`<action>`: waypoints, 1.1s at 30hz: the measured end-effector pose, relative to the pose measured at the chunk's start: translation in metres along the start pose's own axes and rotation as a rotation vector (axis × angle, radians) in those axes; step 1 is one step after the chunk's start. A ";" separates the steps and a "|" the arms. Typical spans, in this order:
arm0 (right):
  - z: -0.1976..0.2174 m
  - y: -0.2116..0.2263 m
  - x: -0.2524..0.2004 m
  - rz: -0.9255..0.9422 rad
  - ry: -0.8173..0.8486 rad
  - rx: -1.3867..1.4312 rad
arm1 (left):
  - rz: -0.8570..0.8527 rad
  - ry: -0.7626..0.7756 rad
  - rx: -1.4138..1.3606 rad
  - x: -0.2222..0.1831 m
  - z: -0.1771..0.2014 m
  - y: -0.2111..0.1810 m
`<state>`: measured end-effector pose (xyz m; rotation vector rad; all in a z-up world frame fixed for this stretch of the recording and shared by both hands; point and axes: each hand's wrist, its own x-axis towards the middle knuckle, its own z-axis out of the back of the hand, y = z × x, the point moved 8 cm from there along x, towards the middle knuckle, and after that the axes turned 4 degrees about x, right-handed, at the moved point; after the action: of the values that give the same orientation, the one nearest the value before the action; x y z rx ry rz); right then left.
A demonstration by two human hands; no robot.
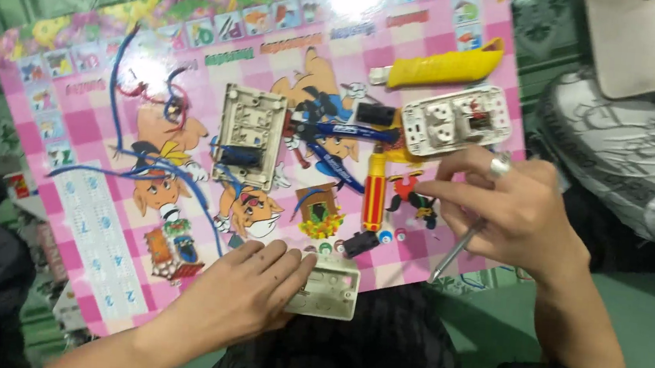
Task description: The person assembles electrical socket and switch components onto a base plate using a screwdriver and wires.
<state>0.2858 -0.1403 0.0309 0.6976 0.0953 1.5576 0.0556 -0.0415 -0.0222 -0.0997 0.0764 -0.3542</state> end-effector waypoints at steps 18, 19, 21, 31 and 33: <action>-0.010 -0.038 -0.037 -0.175 0.083 0.111 | 0.632 -0.011 -0.063 -0.107 0.066 0.099; -0.011 -0.039 -0.038 -0.165 0.089 0.115 | 0.645 -0.013 -0.062 -0.114 0.070 0.101; -0.009 -0.043 -0.040 -0.148 0.075 0.099 | 0.685 -0.110 -0.067 -0.130 0.083 0.104; -0.033 -0.067 -0.073 -0.349 0.091 0.267 | 0.745 -0.209 -0.059 -0.157 0.083 0.109; -0.033 -0.066 -0.074 -0.502 0.094 0.218 | 0.744 -0.196 -0.054 -0.161 0.083 0.116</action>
<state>0.3245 -0.1891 -0.0537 0.7045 0.4797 1.1039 -0.0481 0.1300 0.0564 -0.1511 -0.0725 0.4010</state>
